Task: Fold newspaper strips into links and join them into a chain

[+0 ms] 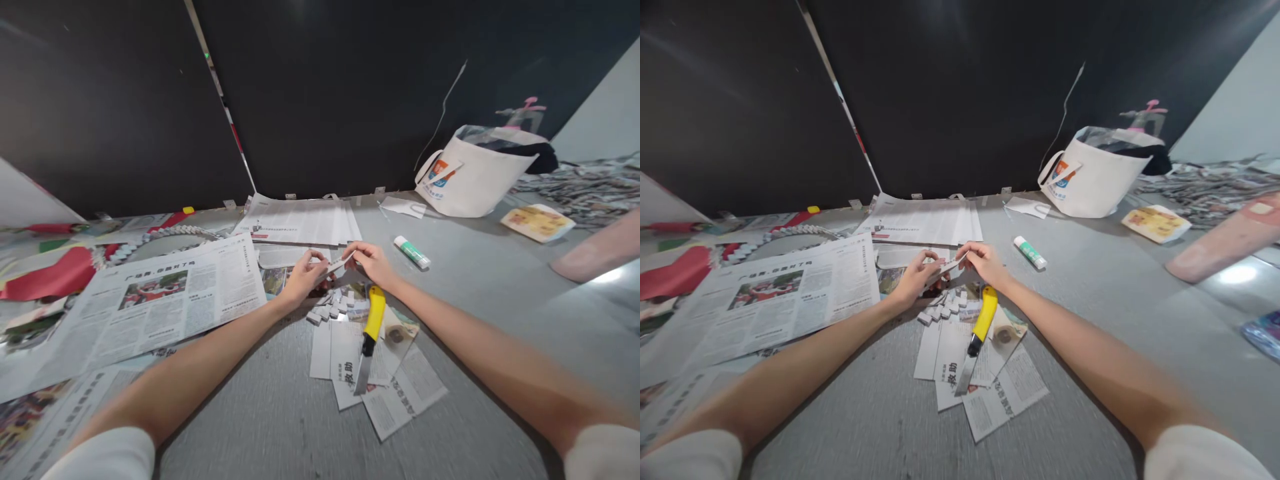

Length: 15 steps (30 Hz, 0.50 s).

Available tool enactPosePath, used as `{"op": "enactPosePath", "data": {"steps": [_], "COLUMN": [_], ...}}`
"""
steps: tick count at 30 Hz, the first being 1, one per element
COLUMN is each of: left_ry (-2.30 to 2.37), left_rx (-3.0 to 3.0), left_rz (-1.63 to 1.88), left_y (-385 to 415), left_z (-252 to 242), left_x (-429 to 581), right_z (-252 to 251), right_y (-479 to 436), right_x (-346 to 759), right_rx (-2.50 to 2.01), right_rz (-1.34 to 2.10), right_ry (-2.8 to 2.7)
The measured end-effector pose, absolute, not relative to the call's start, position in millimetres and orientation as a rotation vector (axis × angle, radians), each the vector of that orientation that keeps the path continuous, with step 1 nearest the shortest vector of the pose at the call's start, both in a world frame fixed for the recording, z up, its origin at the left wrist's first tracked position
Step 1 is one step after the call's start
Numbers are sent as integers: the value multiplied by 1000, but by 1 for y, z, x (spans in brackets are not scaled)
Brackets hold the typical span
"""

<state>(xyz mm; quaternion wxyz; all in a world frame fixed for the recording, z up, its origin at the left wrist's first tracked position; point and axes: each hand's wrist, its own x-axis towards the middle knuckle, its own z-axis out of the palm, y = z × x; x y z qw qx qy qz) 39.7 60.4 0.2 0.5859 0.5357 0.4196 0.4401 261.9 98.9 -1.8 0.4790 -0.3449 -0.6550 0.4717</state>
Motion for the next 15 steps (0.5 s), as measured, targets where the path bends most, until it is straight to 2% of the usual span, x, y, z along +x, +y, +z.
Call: {"op": "enactPosePath", "data": {"steps": [9,15], "left_ry": [997,995], "left_rx": [1323,1399], "left_rz": [1082,1011], "left_y": [65,63], "left_z": [-5,-5], "left_x": [41,40], "right_z": [-10,-2], "right_y": [107,100], "right_x": [261,259], "right_rx": [-652,-824], "right_rz": [1449,1317], "right_ry": [-1571,-1666]}}
